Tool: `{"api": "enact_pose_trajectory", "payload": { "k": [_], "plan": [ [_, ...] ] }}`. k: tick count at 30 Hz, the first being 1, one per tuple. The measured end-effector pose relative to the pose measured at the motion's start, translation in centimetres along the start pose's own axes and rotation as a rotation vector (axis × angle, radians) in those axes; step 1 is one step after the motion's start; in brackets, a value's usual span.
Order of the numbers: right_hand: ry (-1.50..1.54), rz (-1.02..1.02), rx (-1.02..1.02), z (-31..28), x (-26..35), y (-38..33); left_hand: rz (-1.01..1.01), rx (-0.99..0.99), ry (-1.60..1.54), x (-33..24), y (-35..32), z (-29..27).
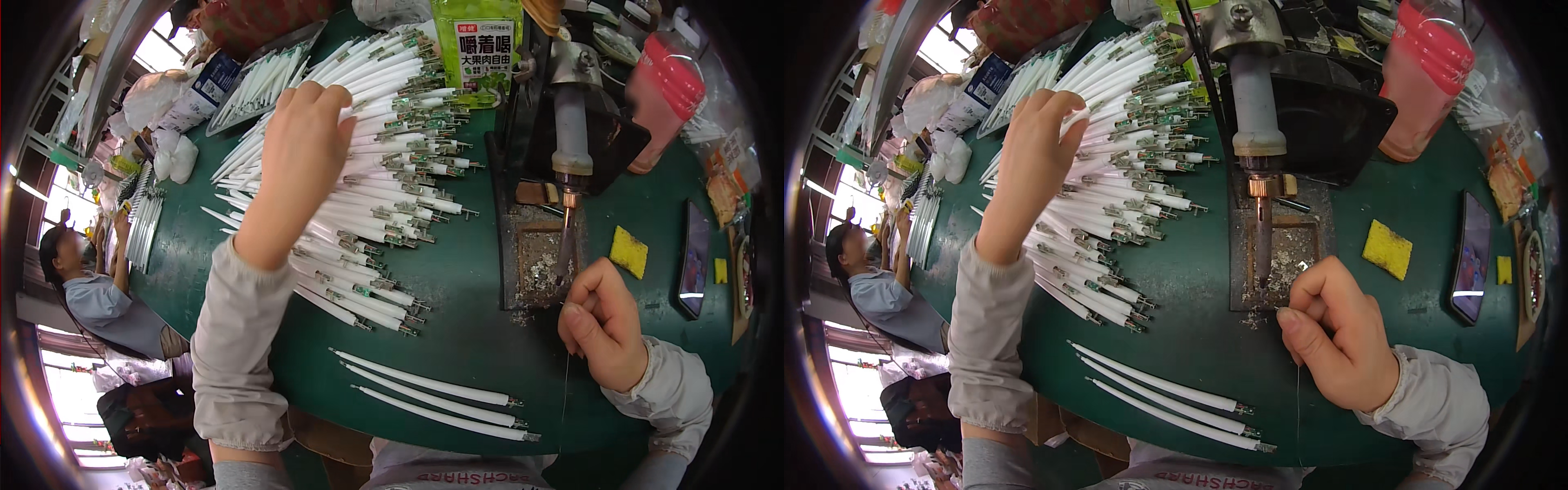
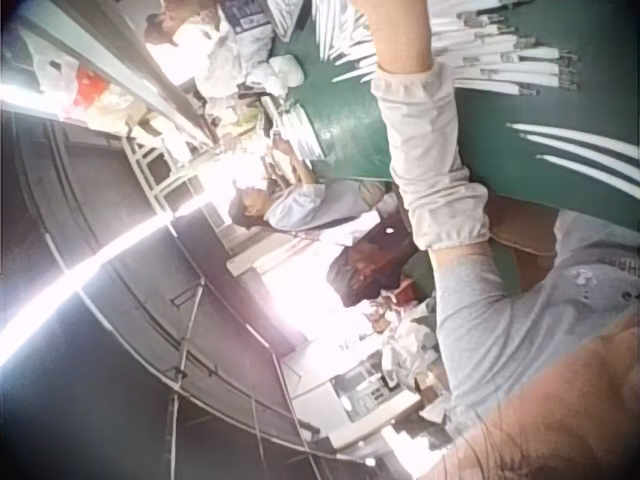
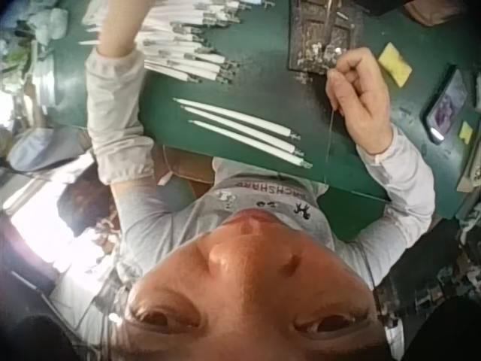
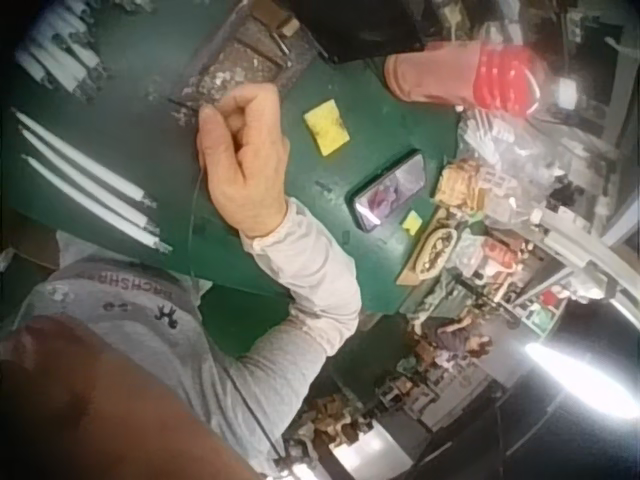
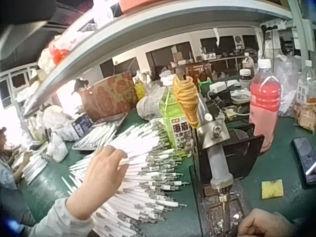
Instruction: The person takes electronic pen components, attaches thin wires to their circuit boards, and solders them using a soldering iron and solder wire.
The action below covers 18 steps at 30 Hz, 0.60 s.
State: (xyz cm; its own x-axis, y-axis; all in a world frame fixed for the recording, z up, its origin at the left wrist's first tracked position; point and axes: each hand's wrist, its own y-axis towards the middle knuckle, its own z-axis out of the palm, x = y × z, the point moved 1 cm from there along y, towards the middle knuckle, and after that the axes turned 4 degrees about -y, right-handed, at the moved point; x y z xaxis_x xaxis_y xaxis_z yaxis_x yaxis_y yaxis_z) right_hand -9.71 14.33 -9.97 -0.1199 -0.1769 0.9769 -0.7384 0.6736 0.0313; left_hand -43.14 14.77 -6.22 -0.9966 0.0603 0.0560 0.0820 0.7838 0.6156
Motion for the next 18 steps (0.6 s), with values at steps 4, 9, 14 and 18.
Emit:
{"api": "enact_pose_trajectory", "payload": {
  "k": [4, 9, 14, 18],
  "plan": [
    [-0.006, 0.003, 0.012, 0.1, 0.4, -0.1, 0.025, 0.061, 0.090, 2.6, 0.2, 1.3],
    [-0.024, 0.010, -0.015, -0.1, 0.4, -0.2, 0.034, 0.078, -0.013, -0.4, 0.2, -0.4],
    [-0.112, -0.063, 0.018, -0.3, 0.7, 0.0, -0.051, 0.334, -0.437, -7.9, -1.1, -5.1],
    [-0.077, -0.074, 0.037, -0.2, 1.2, -0.4, -0.195, 0.710, -0.998, -11.3, -2.2, -6.4]
  ]
}}
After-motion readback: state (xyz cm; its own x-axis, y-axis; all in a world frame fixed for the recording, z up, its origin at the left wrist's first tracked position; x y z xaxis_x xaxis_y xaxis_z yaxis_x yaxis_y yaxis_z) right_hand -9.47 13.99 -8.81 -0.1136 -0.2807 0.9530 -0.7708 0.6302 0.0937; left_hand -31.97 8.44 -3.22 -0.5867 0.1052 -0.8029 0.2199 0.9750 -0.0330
